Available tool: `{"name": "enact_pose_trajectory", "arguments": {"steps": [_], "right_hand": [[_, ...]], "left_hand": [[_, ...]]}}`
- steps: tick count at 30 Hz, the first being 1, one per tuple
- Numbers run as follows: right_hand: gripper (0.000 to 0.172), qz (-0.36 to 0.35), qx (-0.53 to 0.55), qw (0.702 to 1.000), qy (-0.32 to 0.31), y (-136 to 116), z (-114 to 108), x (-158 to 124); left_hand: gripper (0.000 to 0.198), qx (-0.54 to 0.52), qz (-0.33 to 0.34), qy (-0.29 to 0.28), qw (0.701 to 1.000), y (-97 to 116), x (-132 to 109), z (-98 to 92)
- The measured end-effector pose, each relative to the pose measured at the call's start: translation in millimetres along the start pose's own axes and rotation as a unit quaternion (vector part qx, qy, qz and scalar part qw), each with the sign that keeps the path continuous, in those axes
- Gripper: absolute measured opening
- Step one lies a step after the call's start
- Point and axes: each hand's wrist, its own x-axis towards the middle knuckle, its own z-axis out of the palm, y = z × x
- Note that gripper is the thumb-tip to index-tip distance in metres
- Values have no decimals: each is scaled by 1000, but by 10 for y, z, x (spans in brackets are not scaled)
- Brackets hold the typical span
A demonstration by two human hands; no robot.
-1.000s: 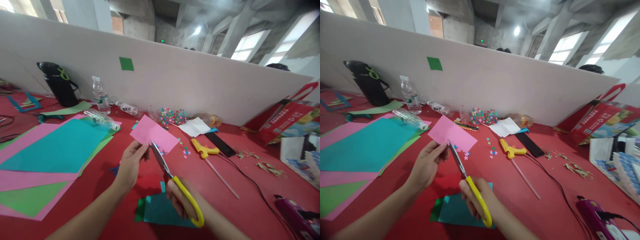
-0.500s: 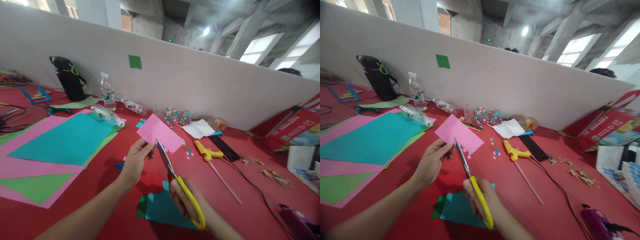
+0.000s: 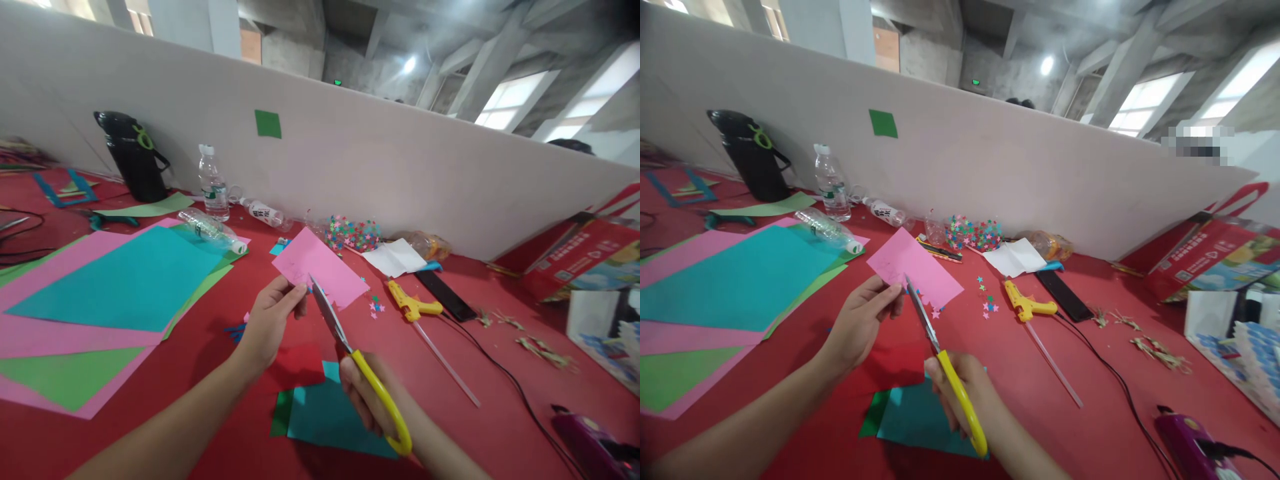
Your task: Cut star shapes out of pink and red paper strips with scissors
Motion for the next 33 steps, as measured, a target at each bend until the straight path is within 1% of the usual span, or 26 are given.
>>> {"name": "enact_pose_trajectory", "arguments": {"steps": [2, 6, 9, 12, 14, 16, 18, 20, 23, 26, 29, 31, 33], "right_hand": [[64, -9, -2, 1000, 1, -18, -25, -17], [64, -14, 4, 999, -37, -33, -101, -20], [63, -21, 13, 998, -55, -23, -133, 0], [63, -20, 17, 997, -70, -4, -111, 21], [63, -15, 24, 997, -67, 1, -76, 29], [63, -5, 28, 998, -60, -11, -42, 32], [61, 13, 15, 998, -53, -37, -16, 34], [59, 27, 3, 998, -49, -61, 5, 37], [58, 25, 15, 999, -38, -57, 43, 43], [57, 12, 30, 999, -34, -7, 76, 46], [55, -6, 41, 999, -27, 53, 64, 52], [52, 4, 23, 999, -27, 77, 26, 55], [47, 28, -9, 999, -30, 78, -21, 53]], "left_hand": [[13, 6, 4, -6, 1000, 4, 17, -22], [16, 8, 1, -10, 1000, 28, 48, -80], [20, -5, -7, 4, 1000, 46, 74, -123], [16, -13, -11, 25, 1000, 37, 97, -145], [15, -18, -14, 20, 1000, 17, 102, -144], [15, -20, -19, 1, 1000, -1, 101, -134], [16, -13, -18, -8, 1000, -6, 95, -120], [15, -1, -15, 4, 1000, 6, 89, -106], [13, -5, -27, 30, 999, 42, 76, -86], [13, -43, -58, 47, 996, 64, 68, -72], [13, -69, -75, 46, 994, 41, 83, -76], [11, -44, -52, 41, 997, 15, 102, -91], [9, 7, -7, 33, 999, 2, 121, -112]]}}
